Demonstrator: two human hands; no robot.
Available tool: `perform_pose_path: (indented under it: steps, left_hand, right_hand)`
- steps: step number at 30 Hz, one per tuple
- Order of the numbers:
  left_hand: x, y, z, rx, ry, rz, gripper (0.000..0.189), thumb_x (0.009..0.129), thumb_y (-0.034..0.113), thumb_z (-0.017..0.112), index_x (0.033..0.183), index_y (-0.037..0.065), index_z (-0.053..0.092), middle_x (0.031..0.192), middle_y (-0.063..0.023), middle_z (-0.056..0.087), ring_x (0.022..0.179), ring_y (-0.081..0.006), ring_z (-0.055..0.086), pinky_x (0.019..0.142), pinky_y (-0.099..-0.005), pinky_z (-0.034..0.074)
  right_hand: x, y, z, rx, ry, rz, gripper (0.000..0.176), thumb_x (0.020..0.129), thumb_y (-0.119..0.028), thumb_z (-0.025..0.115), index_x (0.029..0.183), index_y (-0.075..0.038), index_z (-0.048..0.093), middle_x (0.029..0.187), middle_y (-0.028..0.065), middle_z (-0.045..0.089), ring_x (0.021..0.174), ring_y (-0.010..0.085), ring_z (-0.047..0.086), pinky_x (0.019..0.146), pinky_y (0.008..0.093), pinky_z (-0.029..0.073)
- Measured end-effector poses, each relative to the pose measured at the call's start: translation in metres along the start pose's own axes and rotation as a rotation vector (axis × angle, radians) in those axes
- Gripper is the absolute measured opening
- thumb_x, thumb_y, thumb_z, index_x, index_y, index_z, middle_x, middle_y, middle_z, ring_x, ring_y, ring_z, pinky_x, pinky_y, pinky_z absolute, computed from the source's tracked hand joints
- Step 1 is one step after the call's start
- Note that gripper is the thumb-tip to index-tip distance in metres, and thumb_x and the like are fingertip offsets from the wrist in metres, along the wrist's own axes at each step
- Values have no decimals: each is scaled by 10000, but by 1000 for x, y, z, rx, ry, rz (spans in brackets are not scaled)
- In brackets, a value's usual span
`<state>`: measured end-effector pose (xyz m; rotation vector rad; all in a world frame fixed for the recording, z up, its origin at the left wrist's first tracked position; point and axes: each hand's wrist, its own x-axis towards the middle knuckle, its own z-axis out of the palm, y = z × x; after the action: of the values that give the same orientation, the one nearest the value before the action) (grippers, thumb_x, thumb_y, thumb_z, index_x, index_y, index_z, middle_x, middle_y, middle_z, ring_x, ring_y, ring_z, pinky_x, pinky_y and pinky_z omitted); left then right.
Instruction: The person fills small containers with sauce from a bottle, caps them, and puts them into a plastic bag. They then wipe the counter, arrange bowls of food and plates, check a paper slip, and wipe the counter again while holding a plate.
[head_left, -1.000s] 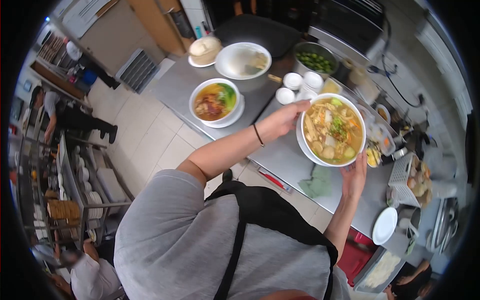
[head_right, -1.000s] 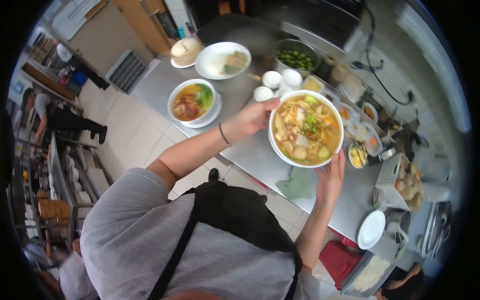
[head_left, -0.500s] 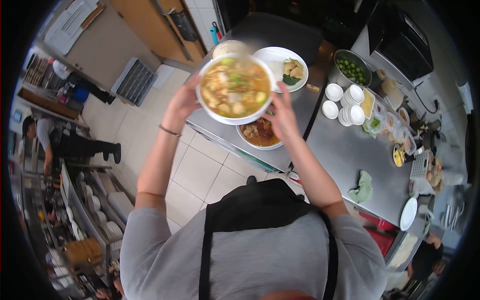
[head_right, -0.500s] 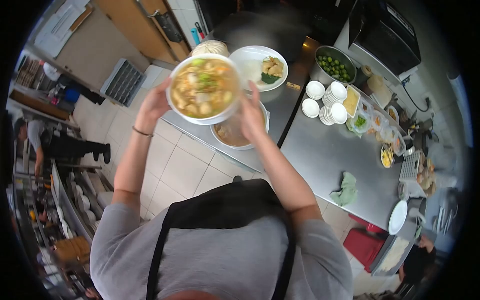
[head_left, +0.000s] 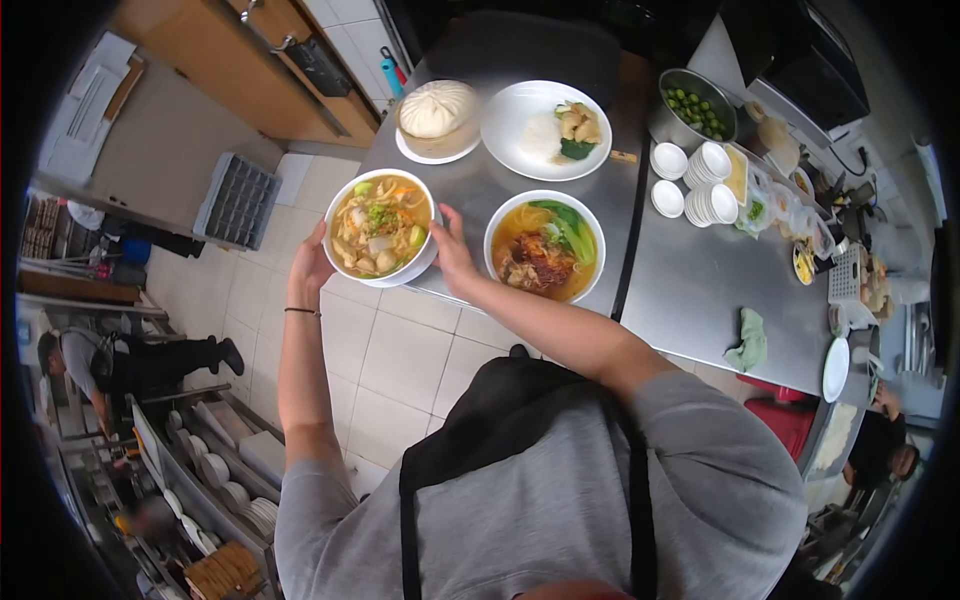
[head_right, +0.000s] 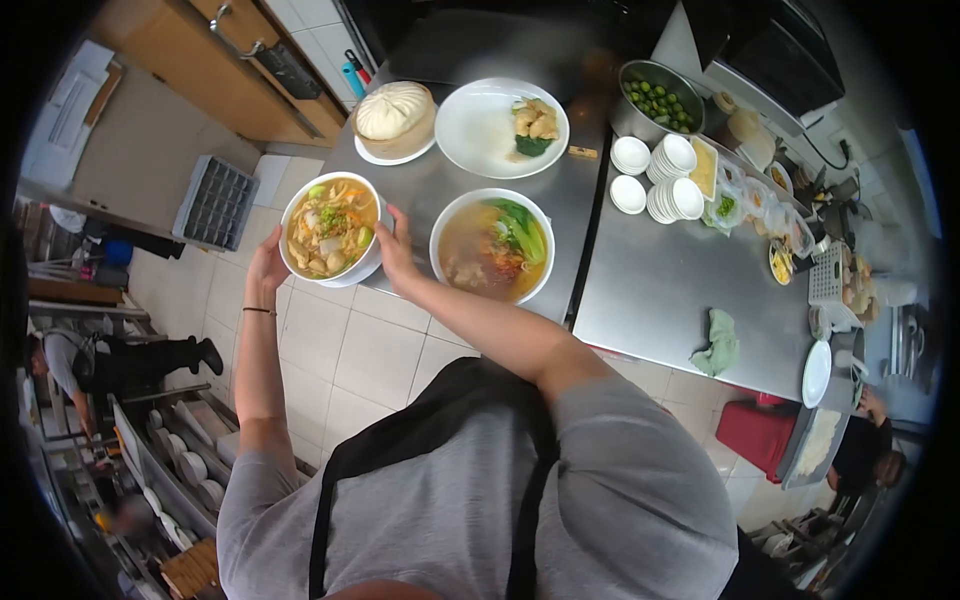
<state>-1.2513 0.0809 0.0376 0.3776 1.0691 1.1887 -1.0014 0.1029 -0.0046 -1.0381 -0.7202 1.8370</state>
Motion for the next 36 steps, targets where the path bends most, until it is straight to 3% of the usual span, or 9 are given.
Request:
perform_pose_path:
  steps: [6,10,13,15,20,24,29,31,36]
  left_hand:
    - [24,-33,-38,-40,-37,-7,465,890,292,448,1251,7,379,1239,-146,461,1146,-267,440,979,-401,347]
    - [25,-41,-29,-70,-119,-50,478,899,317,422,1260,9,366,1276,-162,420,1178,-280,406,983,-425,337]
    - [22,-47,-22,-93,-82,-85,490,904,333,402,1271,14,347,1302,-169,382,1198,-311,374,979,-479,324]
    - [23,-53,-14,-78,-85,-89,497,904,344,395,1274,17,341,1310,-170,371,1203,-322,364,974,-501,319]
    - [29,-68,6,-126,20,-62,498,906,372,370,1274,37,346,1305,-170,377,1199,-341,362,959,-535,316]
    - [23,-74,35,-89,72,-50,511,903,406,369,1288,72,335,1345,-157,318,1226,-340,319,942,-540,331]
    - [-7,-75,41,211,425,-32,523,871,450,420,1310,180,330,1341,-102,334,1166,-272,393,913,-447,358]
    - [-15,-81,-2,397,493,5,514,845,463,462,1289,221,373,1275,-64,408,1080,-223,446,882,-406,367]
    - [-79,-105,11,285,591,73,435,848,415,491,1215,181,466,1216,-50,462,1086,-208,450,877,-397,373]
  right_hand:
    - [23,55,-14,-228,22,-222,525,881,-254,434,1332,-144,191,1332,131,282,1222,235,294,981,337,283]
    - [-9,27,-24,-405,-171,34,690,884,-270,454,1387,-101,12,1437,152,71,1319,239,108,1057,314,136]
    - [-70,-19,-24,-499,-325,63,607,874,-226,503,1371,-81,185,1395,166,237,1277,226,257,1024,300,240]
    - [-123,-100,-65,-425,-904,-135,397,858,-166,542,1230,-55,461,1229,128,494,1122,174,474,923,267,374]
    - [-166,-160,-292,-1300,211,-820,118,816,-98,552,879,-46,638,943,96,630,868,271,597,765,339,473]
    - [-273,-145,-487,-2121,931,-164,425,824,-276,521,1219,-129,469,1293,116,420,1195,323,387,919,554,323]
    - [-264,-157,-606,-1739,1488,112,480,868,-272,401,1326,-154,322,1385,106,292,1276,349,249,986,549,234]
    - [-215,-163,-620,-1733,1605,10,461,848,-234,402,1300,-155,368,1355,123,340,1255,363,284,989,547,222]
    - [-96,-133,-523,-1962,1041,-459,409,818,-172,437,1215,-74,451,1265,158,434,1194,288,387,991,417,280]
